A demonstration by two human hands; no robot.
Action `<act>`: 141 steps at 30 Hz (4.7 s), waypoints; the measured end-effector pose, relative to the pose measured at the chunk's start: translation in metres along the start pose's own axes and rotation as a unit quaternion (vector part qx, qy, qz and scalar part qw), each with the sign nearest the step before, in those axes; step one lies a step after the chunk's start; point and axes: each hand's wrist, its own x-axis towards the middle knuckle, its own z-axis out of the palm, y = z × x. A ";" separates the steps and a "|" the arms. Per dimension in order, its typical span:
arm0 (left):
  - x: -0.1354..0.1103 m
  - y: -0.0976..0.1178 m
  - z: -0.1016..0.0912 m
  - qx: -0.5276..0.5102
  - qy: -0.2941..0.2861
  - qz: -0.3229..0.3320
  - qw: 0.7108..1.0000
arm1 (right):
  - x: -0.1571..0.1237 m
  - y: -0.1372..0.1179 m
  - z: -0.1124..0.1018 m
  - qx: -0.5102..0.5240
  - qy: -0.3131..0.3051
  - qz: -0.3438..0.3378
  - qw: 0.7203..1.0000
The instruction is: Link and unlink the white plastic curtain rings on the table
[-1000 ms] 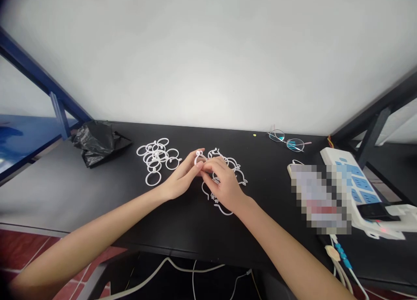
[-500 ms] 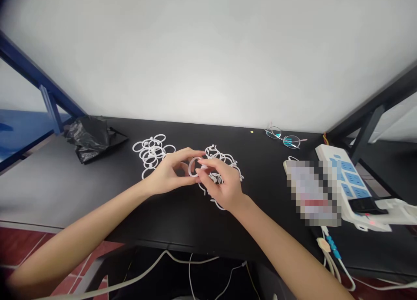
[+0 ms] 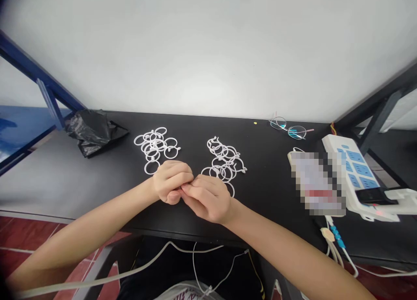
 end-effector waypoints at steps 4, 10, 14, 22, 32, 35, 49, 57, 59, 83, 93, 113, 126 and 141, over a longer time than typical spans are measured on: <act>0.004 -0.014 -0.012 0.055 -0.080 -0.047 0.994 | 0.000 0.016 -0.010 0.029 -0.033 0.096 0.994; -0.006 -0.066 -0.036 0.248 -0.197 -0.280 0.906 | 0.003 0.075 -0.043 -0.077 0.088 0.349 0.930; -0.023 -0.086 -0.039 0.238 -0.267 -0.309 0.881 | -0.002 0.101 -0.051 -0.120 -0.046 0.427 0.895; -0.010 -0.068 -0.034 0.214 -0.103 -0.246 0.940 | 0.020 0.122 -0.042 -0.148 -0.195 0.458 0.855; -0.001 -0.040 -0.011 0.140 -0.022 -0.126 0.982 | 0.053 0.153 -0.020 -0.177 -0.337 0.470 0.796; 0.000 -0.040 -0.009 0.154 -0.009 -0.111 0.982 | 0.054 0.153 -0.026 -0.166 -0.314 0.437 0.826; 0.005 -0.011 0.001 -0.103 -0.066 -0.317 0.941 | 0.003 0.070 -0.022 -0.097 0.144 0.217 0.960; 0.005 -0.002 0.001 -0.046 -0.079 -0.232 0.968 | 0.012 0.025 -0.007 -0.052 0.063 0.049 0.995; 0.003 -0.008 -0.004 0.025 -0.073 -0.184 0.980 | 0.014 0.021 -0.008 -0.033 0.046 0.046 0.997; 0.004 -0.012 -0.005 0.129 -0.058 -0.103 0.984 | 0.004 0.017 0.005 0.041 0.031 0.107 0.993; 0.002 -0.011 0.000 0.126 -0.052 -0.118 0.984 | -0.001 0.019 0.004 0.059 0.014 0.154 0.986; -0.007 -0.054 -0.019 0.267 -0.353 -0.239 0.864 | 0.045 0.115 0.010 -0.090 -0.250 0.399 0.878; 0.017 -0.007 -0.003 -0.180 -0.080 -0.421 0.885 | 0.024 0.050 -0.004 0.244 0.138 0.505 0.816; 0.000 -0.019 -0.005 0.026 -0.110 -0.194 0.974 | 0.003 0.021 0.006 0.220 0.064 0.424 0.876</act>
